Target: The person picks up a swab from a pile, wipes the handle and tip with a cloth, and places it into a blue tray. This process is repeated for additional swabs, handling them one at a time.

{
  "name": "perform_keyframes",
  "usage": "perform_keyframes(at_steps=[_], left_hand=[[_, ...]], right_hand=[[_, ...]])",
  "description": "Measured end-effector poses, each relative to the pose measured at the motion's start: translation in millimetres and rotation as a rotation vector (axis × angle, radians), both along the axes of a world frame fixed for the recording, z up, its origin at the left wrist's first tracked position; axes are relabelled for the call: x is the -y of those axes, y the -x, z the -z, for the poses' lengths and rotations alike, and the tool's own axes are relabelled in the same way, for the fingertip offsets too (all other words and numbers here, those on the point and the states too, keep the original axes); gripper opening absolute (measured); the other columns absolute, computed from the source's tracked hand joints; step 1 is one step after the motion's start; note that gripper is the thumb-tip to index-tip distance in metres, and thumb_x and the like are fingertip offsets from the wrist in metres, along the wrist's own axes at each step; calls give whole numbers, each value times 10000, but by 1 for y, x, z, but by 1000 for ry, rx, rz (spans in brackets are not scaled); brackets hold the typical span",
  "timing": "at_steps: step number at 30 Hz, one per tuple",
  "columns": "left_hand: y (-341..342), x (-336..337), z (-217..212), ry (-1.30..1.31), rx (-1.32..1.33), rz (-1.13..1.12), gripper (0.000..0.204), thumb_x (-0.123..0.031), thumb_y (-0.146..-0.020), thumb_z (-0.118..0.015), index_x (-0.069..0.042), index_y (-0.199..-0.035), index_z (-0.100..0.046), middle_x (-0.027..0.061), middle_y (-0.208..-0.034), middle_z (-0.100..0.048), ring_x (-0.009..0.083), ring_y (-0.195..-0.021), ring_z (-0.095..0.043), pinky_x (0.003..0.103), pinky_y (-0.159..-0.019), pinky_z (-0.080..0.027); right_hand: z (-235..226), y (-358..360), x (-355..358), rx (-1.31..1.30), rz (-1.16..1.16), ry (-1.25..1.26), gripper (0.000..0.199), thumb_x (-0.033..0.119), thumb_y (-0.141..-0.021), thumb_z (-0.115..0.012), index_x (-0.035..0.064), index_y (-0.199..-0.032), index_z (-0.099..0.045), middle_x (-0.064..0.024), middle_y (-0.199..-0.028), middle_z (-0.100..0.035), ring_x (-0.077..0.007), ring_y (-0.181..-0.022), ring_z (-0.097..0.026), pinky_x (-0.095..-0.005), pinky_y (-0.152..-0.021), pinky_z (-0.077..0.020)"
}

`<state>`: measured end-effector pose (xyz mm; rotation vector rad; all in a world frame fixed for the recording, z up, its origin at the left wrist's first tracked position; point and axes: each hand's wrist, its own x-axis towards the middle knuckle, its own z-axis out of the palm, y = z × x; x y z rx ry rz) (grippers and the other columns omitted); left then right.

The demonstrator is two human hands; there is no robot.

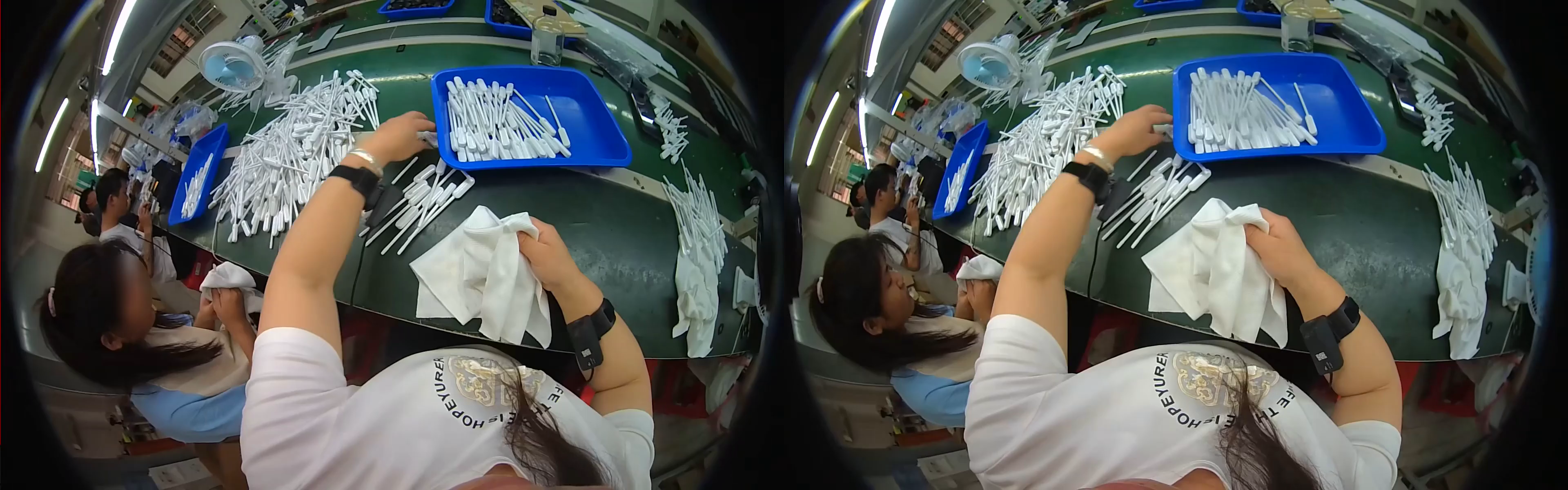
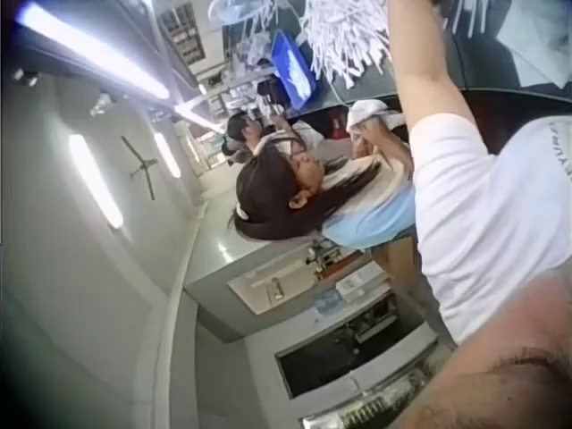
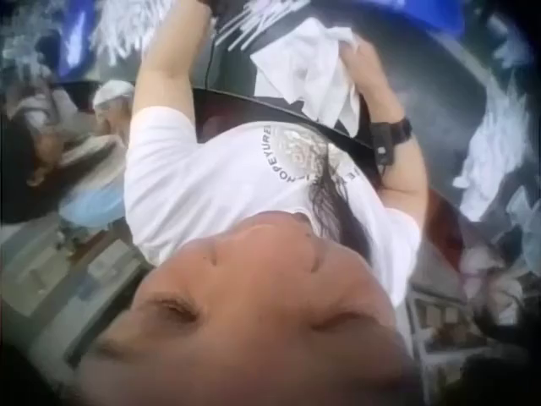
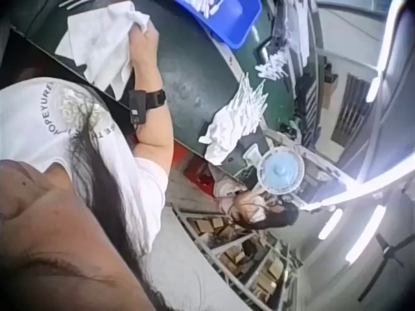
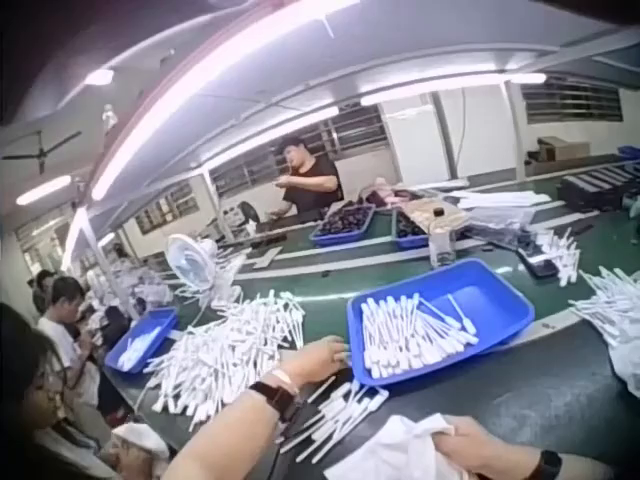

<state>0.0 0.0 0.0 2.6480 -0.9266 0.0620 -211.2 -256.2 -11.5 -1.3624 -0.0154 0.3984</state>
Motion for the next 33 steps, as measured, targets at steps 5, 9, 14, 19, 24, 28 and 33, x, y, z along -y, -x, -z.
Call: perform_keyframes(at_steps=[5, 9, 14, 19, 24, 28, 33], left_hand=[[-8, -2, 4, -204, 39, 162, 226, -183, -725, -615, -111, -938, -612, 99, -970, -580, 292, -882, -565, 361, -756, -462], [28, -21, -26, -221, 196, 167, 153, -175, -726, -620, -91, -853, -606, 91, -885, -599, 295, -774, -582, 369, -671, -471], [86, -42, -75, -406, 73, -49, 170, -186, -704, -647, -76, -822, -591, 103, -646, -586, 308, -647, -576, 364, -593, -458], [141, -5, -93, 157, -255, -72, 168, -104, -709, -676, -32, -817, -570, 56, -619, -569, 145, -529, -532, 248, -496, -409], [173, 56, -50, 769, -847, -54, 119, -95, -766, -647, -16, -788, -561, -13, -604, -533, 45, -536, -487, 192, -463, -376], [176, 77, -17, 986, -1039, -77, 105, -91, -774, -641, -35, -810, -560, -19, -613, -527, 28, -529, -465, 174, -457, -363], [176, 84, 11, 1031, -1053, -115, 83, -75, -787, -622, -31, -822, -561, -2, -669, -559, 43, -568, -501, 177, -496, -389]], right_hand=[[2, 0, -9, 7, 29, 7, 179, 59, -860, -458, 12, -1002, -556, -52, -929, -594, -115, -820, -561, -253, -723, -458], [-2, 1, -2, -11, 14, -8, 179, 67, -861, -474, 11, -1009, -558, -54, -930, -595, -112, -814, -560, -249, -715, -457], [-5, -4, 3, -78, 79, -91, 173, 64, -863, -465, 11, -1000, -557, -58, -944, -594, -123, -828, -565, -258, -728, -462], [-18, -1, 7, -101, 160, -317, 160, 66, -868, -466, 17, -989, -558, -67, -957, -593, -143, -846, -574, -270, -739, -469], [-15, 2, 6, 14, 236, -255, 161, 84, -871, -467, 21, -987, -559, -56, -954, -593, -152, -865, -576, -283, -738, -471], [-15, 3, 13, 407, 223, 286, 173, 113, -863, -480, 37, -997, -558, -80, -946, -608, -204, -853, -600, -297, -713, -472], [-25, 0, 19, 557, 171, 866, 170, 171, -823, -532, 53, -944, -548, -137, -895, -605, -305, -801, -589, -349, -664, -462]])
